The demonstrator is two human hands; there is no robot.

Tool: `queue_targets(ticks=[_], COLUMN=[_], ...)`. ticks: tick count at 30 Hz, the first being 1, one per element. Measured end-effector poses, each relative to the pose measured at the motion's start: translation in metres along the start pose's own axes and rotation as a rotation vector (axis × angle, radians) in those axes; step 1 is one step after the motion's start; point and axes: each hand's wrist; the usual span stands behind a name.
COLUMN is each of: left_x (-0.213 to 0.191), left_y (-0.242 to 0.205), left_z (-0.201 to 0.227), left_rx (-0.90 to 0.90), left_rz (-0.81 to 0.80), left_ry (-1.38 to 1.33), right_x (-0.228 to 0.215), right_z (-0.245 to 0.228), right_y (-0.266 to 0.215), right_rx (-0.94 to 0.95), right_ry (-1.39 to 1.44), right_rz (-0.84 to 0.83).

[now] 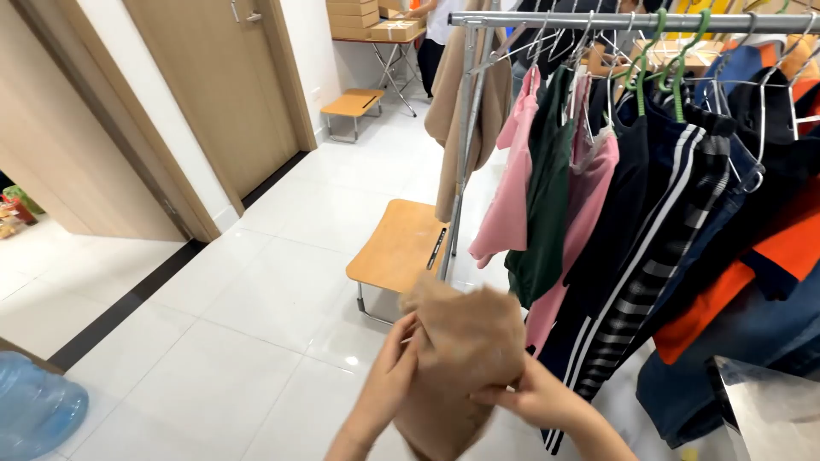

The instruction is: Hanging various items of clothing onto a rack using plastic hangers

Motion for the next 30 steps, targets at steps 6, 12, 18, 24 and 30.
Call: queue_targets(ticks=[6,12,18,24,30], left_x=[0.031,0.053,0.04,0.032,0.004], left_y=[-0.005,-0.005,0.02,0.022,0.018], left_z=[0.028,0.029,0.044,0.09,0.111], left_rx=[0.104,0.143,0.417,0.467,0.67], left_rz=[-0.145,-0.014,-0.289,-0.485,-0.538], left_ry=[-0.145,-0.192,-0.07,0.236,0.366], right_x=[0.002,0.025,-0.027,0.0,0.004], right_z=[-0.006,-0.081,-0.119,-0.152,-0.147], right_y=[-0.033,-0.081,-0.103,-0.078,-0.041], right_rx=[-0.014,-0.052,-0.354,-0.256,-0.155], right_ry=[-0.36,-0.422,-0.27,-0.428,-0.473], right_rz=[0.235,0.072,0.359,0.213,0.107])
Point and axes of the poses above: each hand's wrist, its own y-axis towards the middle knuckle, its own x-axis out of the palm, z = x × y, and after that the axes turned 11 degrees about x, right-handed
